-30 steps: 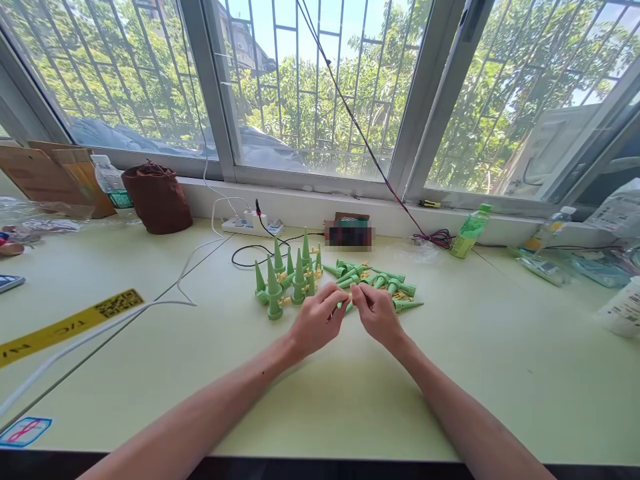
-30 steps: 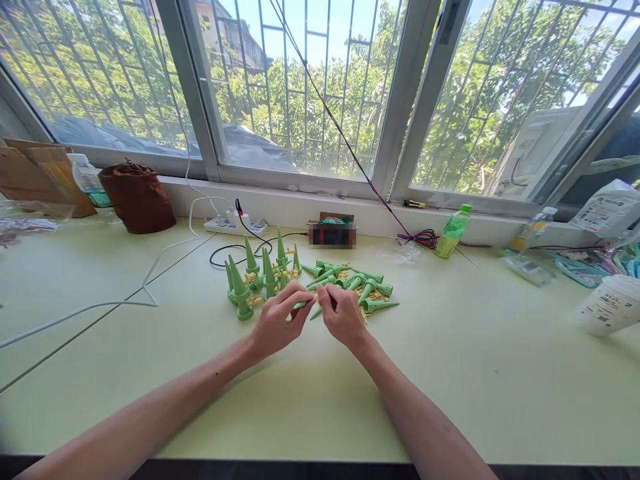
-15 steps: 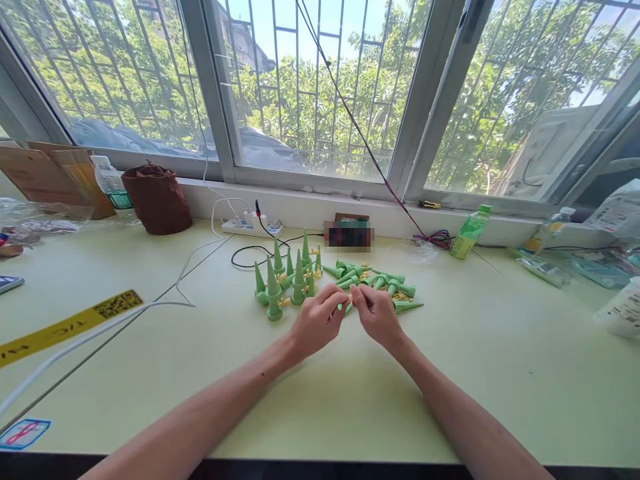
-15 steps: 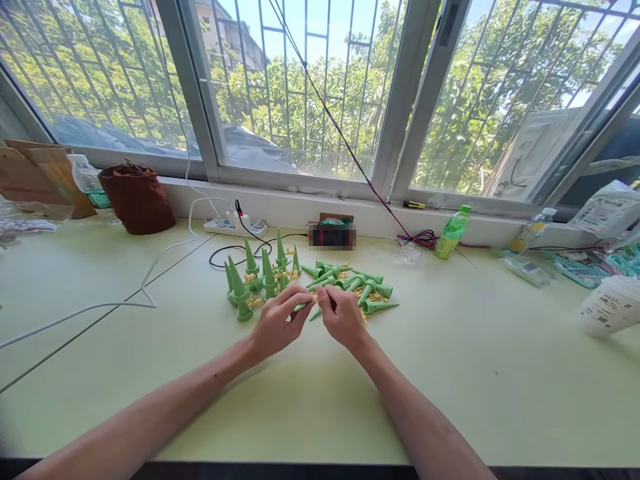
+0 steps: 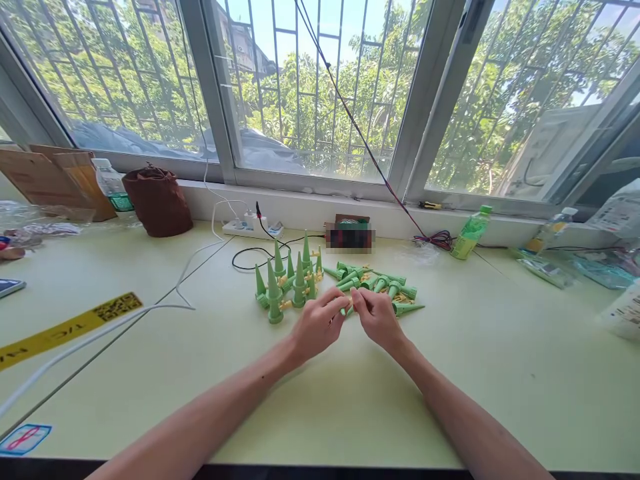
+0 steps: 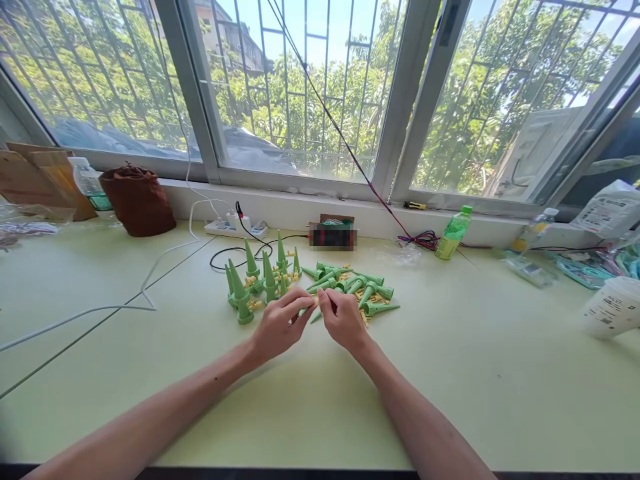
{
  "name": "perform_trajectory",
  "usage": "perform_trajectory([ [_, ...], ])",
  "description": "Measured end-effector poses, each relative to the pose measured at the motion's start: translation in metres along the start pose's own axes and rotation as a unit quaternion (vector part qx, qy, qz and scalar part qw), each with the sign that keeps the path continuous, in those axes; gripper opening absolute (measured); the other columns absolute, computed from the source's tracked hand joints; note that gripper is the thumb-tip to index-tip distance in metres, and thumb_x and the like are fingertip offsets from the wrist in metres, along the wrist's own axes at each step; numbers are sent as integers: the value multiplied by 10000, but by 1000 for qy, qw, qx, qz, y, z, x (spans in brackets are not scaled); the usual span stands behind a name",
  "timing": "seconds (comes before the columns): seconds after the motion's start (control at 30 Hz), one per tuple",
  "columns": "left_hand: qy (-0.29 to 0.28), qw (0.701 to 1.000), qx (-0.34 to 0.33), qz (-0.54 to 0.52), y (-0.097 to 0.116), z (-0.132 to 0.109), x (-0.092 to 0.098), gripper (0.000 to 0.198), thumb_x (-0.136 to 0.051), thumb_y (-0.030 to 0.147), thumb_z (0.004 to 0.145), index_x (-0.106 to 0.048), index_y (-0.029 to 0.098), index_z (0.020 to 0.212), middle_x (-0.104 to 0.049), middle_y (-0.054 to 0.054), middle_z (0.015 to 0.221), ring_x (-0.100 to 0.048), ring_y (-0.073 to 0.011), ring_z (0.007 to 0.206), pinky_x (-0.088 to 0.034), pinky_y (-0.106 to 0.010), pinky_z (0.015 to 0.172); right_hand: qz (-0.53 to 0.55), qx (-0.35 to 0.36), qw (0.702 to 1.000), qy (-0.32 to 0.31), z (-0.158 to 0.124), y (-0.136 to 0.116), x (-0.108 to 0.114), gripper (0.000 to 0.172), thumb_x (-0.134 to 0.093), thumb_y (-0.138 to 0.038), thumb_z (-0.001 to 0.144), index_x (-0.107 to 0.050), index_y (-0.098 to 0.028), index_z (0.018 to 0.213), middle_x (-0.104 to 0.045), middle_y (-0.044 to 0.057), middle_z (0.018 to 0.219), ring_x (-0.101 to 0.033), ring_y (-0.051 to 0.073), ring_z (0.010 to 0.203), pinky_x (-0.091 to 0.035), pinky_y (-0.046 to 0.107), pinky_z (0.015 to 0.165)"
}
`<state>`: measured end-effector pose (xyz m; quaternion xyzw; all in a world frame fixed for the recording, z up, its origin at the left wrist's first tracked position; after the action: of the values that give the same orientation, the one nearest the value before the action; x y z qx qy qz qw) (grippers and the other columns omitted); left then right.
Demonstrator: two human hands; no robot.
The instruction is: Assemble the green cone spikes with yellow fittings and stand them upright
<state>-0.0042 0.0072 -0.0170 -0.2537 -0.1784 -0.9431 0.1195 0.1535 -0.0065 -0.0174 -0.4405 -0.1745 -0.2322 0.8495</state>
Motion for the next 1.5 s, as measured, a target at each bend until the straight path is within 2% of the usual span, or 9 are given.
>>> perform_trajectory([
  [0.13,-15,999,32,-4,-1,0,-2,134,-477,104,902,-578,189,880,-562,-8,827,-440,-67,568,-383,-181,519,7,-11,1000,-5,0,4,-3,452,-371,-437,983,-419,-188,608,-401,-32,549,-340,101,497,-260,259,506],
  [0.27,-27,994,105,9,-1,1,-4,137,-478,178,922,-559,176,811,-497,10,765,-384,-68,527,-355,-204,513,11,-28,1000,3,2,7,-5,453,-370,-450,981,-449,-185,622,-443,-28,550,-372,102,499,-276,244,505],
  [0.43,-46,978,200,46,-2,3,-2,173,-498,204,905,-515,171,736,-499,10,732,-442,-94,574,-366,-230,565,5,-68,996,50,4,10,1,384,-403,-441,969,-509,-195,694,-460,-39,529,-417,110,458,-314,236,490],
  [0.6,-65,965,248,52,-5,4,0,120,-491,184,900,-508,177,782,-564,-7,778,-521,-131,665,-393,-253,637,-4,-75,995,58,4,12,3,265,-462,-390,937,-555,-199,779,-623,11,678,-566,144,537,-416,242,554],
  [0.8,-77,960,263,50,-10,1,-3,71,-465,156,901,-528,172,930,-612,-37,840,-584,-169,726,-439,-285,698,-26,-66,997,19,3,16,-2,161,-518,-299,889,-627,-185,924,-706,54,865,-598,151,578,-463,264,602],
  [0.97,-78,958,271,51,-11,0,-4,300,-492,144,877,-501,140,1177,-624,-51,831,-611,-189,740,-477,-308,725,-33,-63,997,-19,1,17,-4,181,-531,-257,871,-644,-187,995,-712,45,967,-541,114,511,-469,269,599],
  [1.1,-61,961,264,52,-10,-2,-5,425,-524,139,848,-459,148,1268,-632,-50,847,-630,-195,765,-495,-321,765,-26,-55,998,-19,0,18,-5,208,-525,-244,875,-662,-181,1018,-712,58,1018,-551,116,518,-485,282,612],
  [1.33,-46,967,250,33,-10,-3,-5,464,-490,149,868,-365,198,1313,-606,-74,1010,-627,-165,742,-500,-300,716,18,-31,999,-37,1,21,-11,248,-503,-230,906,-662,-193,1092,-704,73,1105,-664,191,848,-518,297,708],
  [1.5,-79,961,264,-2,-9,-1,-4,449,-463,134,875,-342,210,1301,-602,-44,942,-589,-145,665,-475,-279,667,34,-21,998,-51,2,19,-11,215,-511,-227,904,-672,-193,1043,-696,79,1084,-651,201,906,-521,288,680],
])
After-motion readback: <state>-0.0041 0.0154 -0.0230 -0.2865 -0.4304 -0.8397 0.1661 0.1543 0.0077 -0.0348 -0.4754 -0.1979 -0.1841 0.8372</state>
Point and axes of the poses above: each hand's wrist, its own z-axis towards the middle knuckle, its own x-axis out of the back of the hand, y = z × x, the point moved 1 cm from there along z, towards the middle knuckle
